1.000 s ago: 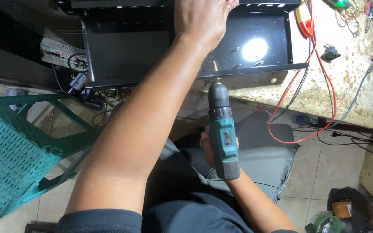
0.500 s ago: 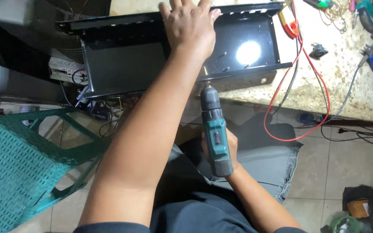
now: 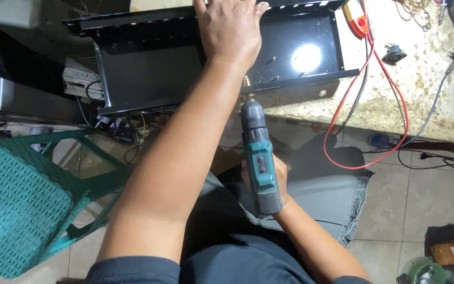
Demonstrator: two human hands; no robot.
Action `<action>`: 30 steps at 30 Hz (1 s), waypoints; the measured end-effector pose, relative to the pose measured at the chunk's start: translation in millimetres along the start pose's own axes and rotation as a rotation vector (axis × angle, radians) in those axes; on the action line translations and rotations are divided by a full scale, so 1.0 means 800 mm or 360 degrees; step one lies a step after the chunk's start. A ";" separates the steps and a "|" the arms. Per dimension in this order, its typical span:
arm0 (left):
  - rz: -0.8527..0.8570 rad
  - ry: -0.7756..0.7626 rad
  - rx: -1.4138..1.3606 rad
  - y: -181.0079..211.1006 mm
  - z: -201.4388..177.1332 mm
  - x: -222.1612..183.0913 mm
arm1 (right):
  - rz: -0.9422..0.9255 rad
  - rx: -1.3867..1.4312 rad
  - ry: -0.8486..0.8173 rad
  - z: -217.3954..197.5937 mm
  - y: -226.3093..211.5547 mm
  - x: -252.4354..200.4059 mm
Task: Using a power drill to work on a metal electronic chassis on a workbench
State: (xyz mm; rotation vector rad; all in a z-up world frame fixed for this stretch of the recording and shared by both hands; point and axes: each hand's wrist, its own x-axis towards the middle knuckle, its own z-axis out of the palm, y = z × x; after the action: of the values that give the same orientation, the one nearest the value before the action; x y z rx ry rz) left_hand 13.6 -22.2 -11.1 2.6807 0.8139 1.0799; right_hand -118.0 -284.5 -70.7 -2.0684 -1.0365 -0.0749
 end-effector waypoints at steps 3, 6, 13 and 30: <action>0.0031 -0.0008 0.0074 0.003 -0.009 0.002 | -0.0081 -0.0007 0.0032 -0.002 -0.005 0.003; 0.0021 -0.0066 0.0131 0.006 -0.012 0.004 | -0.0132 -0.0071 0.0041 -0.004 -0.003 0.006; 0.0012 -0.0156 0.0201 0.006 -0.020 0.009 | -0.0142 -0.0127 0.0048 -0.005 0.008 0.000; 0.0035 -0.0173 0.0180 0.005 -0.020 0.006 | -0.0195 -0.0012 0.0009 -0.027 -0.003 0.020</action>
State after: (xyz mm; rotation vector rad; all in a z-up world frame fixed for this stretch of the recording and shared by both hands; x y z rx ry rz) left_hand 7.3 -23.9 4.7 2.8192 0.8516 0.9087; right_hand -102.9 -287.5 -48.6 -2.0091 -1.1605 -0.1471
